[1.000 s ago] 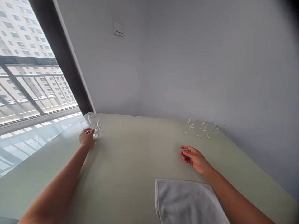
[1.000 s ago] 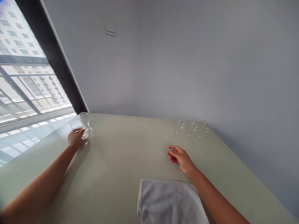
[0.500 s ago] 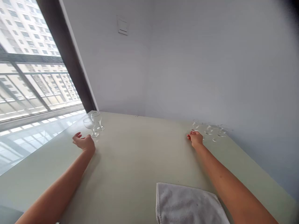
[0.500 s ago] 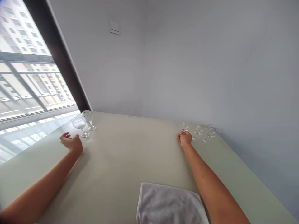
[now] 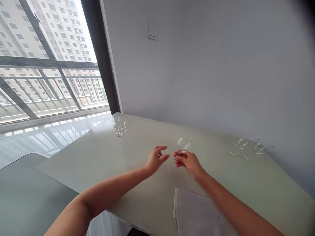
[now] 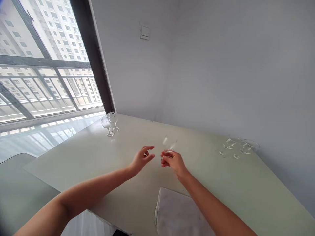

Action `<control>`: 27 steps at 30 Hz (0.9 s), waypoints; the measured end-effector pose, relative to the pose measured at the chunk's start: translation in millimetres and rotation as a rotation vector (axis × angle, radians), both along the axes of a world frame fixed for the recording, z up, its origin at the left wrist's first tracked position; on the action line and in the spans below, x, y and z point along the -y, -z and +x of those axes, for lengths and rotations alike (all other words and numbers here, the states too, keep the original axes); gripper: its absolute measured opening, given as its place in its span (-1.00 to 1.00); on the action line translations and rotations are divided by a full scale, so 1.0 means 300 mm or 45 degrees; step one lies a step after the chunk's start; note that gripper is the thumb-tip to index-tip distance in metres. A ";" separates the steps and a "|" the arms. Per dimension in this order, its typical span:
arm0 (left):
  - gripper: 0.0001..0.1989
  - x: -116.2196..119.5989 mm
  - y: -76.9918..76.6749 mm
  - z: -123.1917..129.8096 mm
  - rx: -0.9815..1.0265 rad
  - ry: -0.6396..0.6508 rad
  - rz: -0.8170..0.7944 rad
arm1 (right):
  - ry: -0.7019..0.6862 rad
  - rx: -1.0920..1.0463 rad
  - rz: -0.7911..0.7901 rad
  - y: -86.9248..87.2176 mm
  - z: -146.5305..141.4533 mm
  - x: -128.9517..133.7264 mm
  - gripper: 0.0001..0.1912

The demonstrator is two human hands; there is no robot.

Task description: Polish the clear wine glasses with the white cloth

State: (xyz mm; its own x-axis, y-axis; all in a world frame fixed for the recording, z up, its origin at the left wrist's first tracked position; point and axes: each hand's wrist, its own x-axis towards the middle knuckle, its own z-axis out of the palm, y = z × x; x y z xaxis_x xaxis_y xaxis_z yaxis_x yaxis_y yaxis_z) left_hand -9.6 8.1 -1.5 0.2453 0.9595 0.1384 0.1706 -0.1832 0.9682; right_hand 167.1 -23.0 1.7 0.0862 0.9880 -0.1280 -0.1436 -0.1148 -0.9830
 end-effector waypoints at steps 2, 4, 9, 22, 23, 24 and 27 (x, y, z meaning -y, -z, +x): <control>-0.66 0.042 -0.025 0.036 0.049 0.114 -0.033 | -0.148 0.001 0.011 -0.027 -0.091 0.044 -0.76; -0.65 0.068 -0.035 0.044 0.122 0.196 -0.184 | -0.236 0.023 0.033 -0.045 -0.144 0.072 -0.78; -0.65 0.031 -0.013 -0.074 0.314 0.071 -0.252 | -0.334 0.168 -0.060 -0.078 -0.133 0.100 -0.67; -0.54 -0.298 0.053 -0.684 0.079 -0.832 -0.010 | 0.202 0.349 -0.215 0.052 0.399 0.176 -0.72; -0.54 -0.306 0.058 -0.697 0.061 -0.848 -0.013 | 0.267 0.340 -0.215 0.069 0.438 0.177 -0.72; -0.54 -0.313 0.064 -0.707 0.038 -0.860 -0.017 | 0.338 0.326 -0.209 0.081 0.473 0.177 -0.73; -0.54 -0.339 0.083 -0.730 -0.101 -0.917 -0.007 | 0.608 0.256 -0.161 0.103 0.566 0.165 -0.76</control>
